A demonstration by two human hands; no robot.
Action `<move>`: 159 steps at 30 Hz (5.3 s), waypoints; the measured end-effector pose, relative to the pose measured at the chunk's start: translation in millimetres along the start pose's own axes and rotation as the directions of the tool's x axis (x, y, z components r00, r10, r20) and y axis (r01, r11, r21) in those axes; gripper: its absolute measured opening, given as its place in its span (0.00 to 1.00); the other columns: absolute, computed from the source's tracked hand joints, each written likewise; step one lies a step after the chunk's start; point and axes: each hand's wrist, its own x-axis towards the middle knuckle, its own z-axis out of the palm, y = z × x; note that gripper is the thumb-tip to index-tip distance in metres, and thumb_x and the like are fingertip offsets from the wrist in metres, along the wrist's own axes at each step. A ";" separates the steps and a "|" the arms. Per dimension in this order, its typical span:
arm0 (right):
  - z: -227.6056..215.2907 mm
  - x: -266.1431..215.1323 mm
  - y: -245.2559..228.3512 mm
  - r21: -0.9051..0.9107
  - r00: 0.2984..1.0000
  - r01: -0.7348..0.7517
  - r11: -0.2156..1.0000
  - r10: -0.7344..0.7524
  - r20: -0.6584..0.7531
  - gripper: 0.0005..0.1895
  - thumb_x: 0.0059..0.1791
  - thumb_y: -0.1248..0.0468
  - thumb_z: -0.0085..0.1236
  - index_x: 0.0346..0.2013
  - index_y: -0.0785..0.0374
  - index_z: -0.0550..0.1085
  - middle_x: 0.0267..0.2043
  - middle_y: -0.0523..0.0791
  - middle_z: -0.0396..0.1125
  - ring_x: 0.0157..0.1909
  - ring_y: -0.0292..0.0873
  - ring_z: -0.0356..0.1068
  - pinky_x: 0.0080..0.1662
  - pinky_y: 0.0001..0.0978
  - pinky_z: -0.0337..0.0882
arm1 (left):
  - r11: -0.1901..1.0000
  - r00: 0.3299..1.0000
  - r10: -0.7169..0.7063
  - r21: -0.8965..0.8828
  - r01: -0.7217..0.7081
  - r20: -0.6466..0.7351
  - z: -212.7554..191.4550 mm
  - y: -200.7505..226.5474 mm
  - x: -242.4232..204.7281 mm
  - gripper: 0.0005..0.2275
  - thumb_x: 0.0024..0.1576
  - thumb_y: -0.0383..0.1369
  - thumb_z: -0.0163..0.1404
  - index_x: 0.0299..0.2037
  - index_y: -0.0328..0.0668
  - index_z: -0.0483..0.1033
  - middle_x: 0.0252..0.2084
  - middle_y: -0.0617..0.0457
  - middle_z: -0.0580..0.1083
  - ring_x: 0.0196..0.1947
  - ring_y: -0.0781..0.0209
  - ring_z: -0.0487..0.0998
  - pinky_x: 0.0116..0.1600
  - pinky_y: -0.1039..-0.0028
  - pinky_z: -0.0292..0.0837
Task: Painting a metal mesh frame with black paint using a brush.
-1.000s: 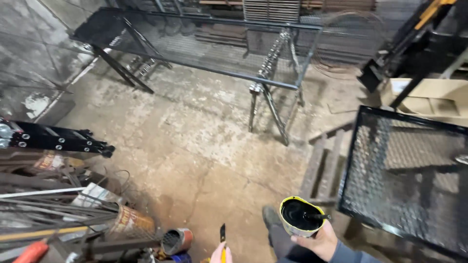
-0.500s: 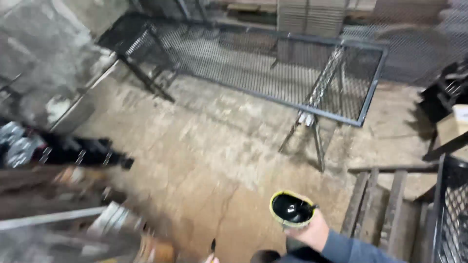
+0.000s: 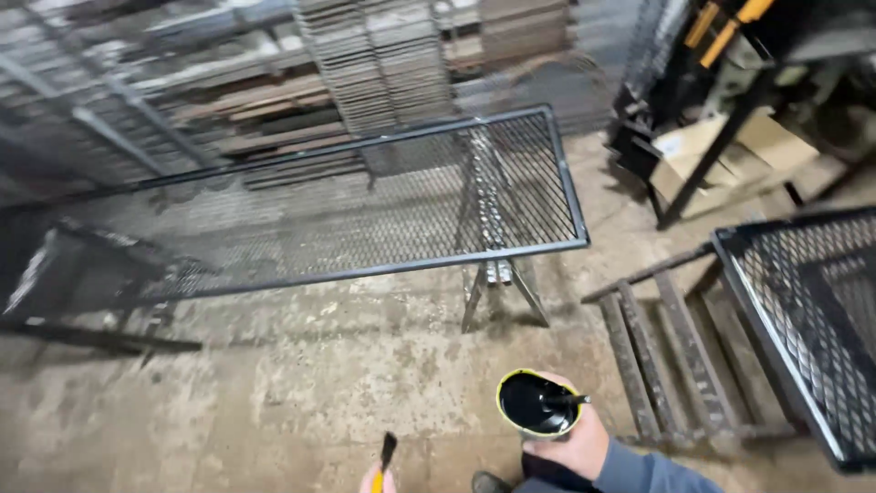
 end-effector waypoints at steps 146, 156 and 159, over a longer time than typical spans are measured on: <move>-306.3 346.3 22.2 0.025 0.878 -0.089 0.996 0.090 -0.469 0.57 0.29 0.67 0.78 0.69 0.65 0.58 0.67 0.51 0.60 0.65 0.46 0.64 0.64 0.40 0.66 | 0.746 0.855 -0.215 -0.486 0.456 0.472 809.8 346.0 444.5 0.17 0.67 0.38 0.47 0.53 0.26 0.74 0.43 0.43 0.80 0.33 0.64 0.80 0.37 0.74 0.79; -312.5 358.5 13.6 -0.222 0.908 -0.039 0.974 -0.058 -0.414 0.54 0.30 0.63 0.78 0.65 0.64 0.59 0.71 0.51 0.56 0.71 0.48 0.60 0.68 0.41 0.62 | 0.813 0.862 -0.090 -0.463 0.353 0.499 782.0 379.9 435.7 0.14 0.66 0.33 0.49 0.55 0.28 0.76 0.39 0.49 0.79 0.34 0.68 0.79 0.38 0.76 0.77; -308.8 352.0 22.8 -0.099 0.888 -0.040 0.994 -0.010 -0.460 0.56 0.29 0.63 0.79 0.66 0.65 0.58 0.72 0.52 0.55 0.71 0.49 0.60 0.68 0.43 0.62 | 0.966 0.864 0.022 -0.235 0.112 0.504 770.9 403.7 440.1 0.14 0.65 0.32 0.51 0.57 0.32 0.77 0.36 0.49 0.79 0.33 0.68 0.78 0.39 0.77 0.75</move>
